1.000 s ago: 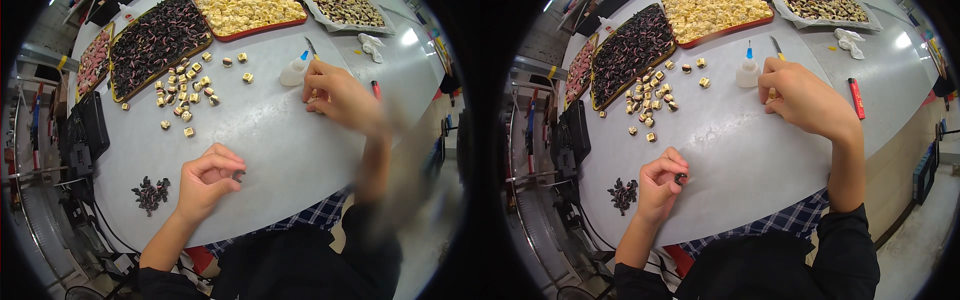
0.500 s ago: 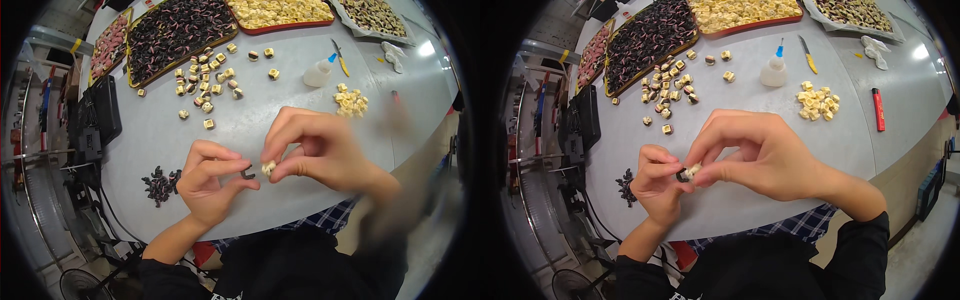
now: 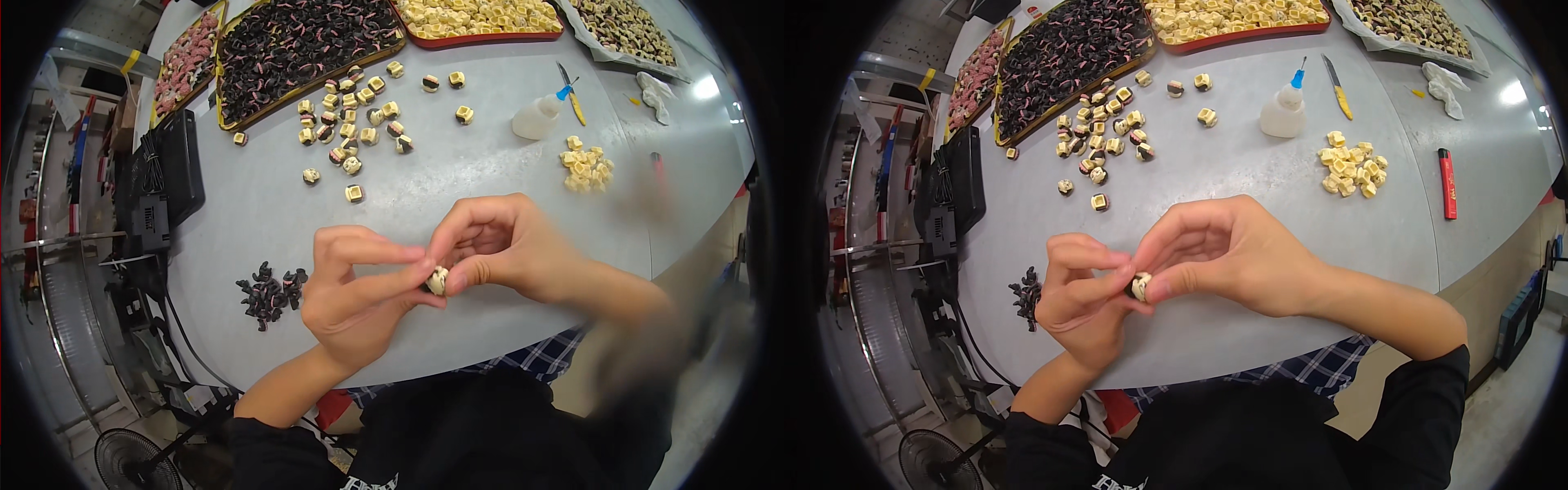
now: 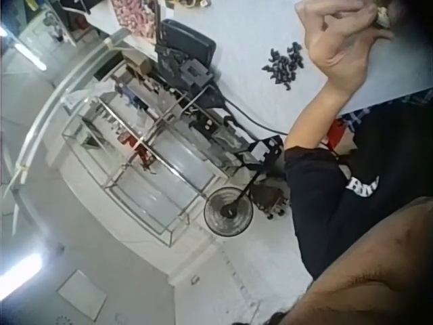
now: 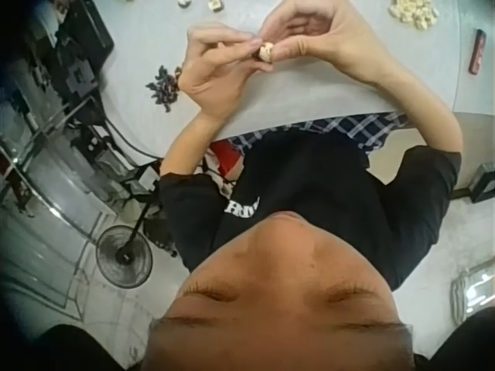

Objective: Glue small gold components onto black base pieces and sort them.

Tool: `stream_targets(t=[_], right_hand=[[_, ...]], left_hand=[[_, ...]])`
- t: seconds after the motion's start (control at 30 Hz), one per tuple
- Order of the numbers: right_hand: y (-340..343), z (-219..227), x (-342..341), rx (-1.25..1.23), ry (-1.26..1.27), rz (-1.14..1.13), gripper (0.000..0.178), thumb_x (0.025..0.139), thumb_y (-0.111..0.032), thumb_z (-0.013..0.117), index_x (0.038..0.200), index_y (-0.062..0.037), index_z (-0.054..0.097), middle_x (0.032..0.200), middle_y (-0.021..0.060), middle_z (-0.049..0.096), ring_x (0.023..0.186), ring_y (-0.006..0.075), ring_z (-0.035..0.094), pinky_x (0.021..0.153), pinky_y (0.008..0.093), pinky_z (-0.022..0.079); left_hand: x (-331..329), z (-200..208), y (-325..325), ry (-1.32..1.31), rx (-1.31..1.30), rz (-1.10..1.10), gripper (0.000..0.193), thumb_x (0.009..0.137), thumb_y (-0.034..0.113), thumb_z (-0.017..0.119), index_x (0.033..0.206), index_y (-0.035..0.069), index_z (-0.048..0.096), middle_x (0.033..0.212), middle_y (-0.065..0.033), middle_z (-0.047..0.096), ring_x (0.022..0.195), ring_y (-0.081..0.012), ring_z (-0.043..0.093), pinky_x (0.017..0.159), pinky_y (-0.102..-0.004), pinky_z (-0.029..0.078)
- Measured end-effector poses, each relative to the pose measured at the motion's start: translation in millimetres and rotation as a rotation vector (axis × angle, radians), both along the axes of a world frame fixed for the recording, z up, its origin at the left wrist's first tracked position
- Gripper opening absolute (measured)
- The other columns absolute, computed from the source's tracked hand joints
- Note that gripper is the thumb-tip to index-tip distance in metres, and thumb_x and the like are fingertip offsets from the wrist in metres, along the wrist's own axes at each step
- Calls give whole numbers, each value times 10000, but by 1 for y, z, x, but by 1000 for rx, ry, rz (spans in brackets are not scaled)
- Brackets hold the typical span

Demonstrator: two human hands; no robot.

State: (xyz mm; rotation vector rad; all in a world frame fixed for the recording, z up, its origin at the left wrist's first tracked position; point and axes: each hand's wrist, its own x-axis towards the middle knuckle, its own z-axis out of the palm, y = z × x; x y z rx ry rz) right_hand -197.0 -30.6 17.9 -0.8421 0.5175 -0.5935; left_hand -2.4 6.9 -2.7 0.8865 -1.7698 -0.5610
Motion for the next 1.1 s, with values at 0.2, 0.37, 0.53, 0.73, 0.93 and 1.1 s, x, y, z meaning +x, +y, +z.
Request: stream_targets(t=[0.2,0.37,0.53,0.73,0.93,1.1], right_hand=[[-2,1,2,82,6,19,299,794,31,627,1061,4,497,972,119,634,911,143,606,840,265,478],[0,-2,2,-23,18,-79,352,781,9,653,982,-43,369,954,139,636,892,150,582,788,263,472],[5,-5,6,-252,-26,-152,435,768,4,671,851,-91,255,934,167,633,868,163,541,746,271,472],[6,-4,4,-382,5,-147,434,762,31,664,823,-87,251,911,178,628,853,170,530,744,273,479],[9,-2,4,-219,-38,-115,357,777,89,605,806,-73,289,948,163,632,903,151,590,820,287,466],[7,0,9,-173,-20,-111,344,779,80,609,815,-68,301,937,154,637,837,143,594,790,275,473]], left_hand=[[-6,9,0,-174,-64,112,443,468,108,814,897,127,708,990,-30,628,865,-205,485,690,-281,443],[-3,6,-2,-189,-99,156,420,483,155,809,891,148,713,1003,-13,625,921,-219,466,709,-285,436],[-1,5,-4,-310,-298,171,383,527,209,796,901,186,715,1043,6,611,991,-223,430,762,-282,409],[-6,9,0,-377,-294,222,320,598,167,766,911,208,714,1070,27,596,1056,-231,385,818,-279,370],[-6,5,-1,-342,-370,201,332,606,88,745,918,198,711,1087,42,582,1094,-232,351,845,-286,356],[-3,7,2,-352,-346,195,342,593,81,751,917,181,708,1085,45,578,1082,-251,375,839,-299,374]])
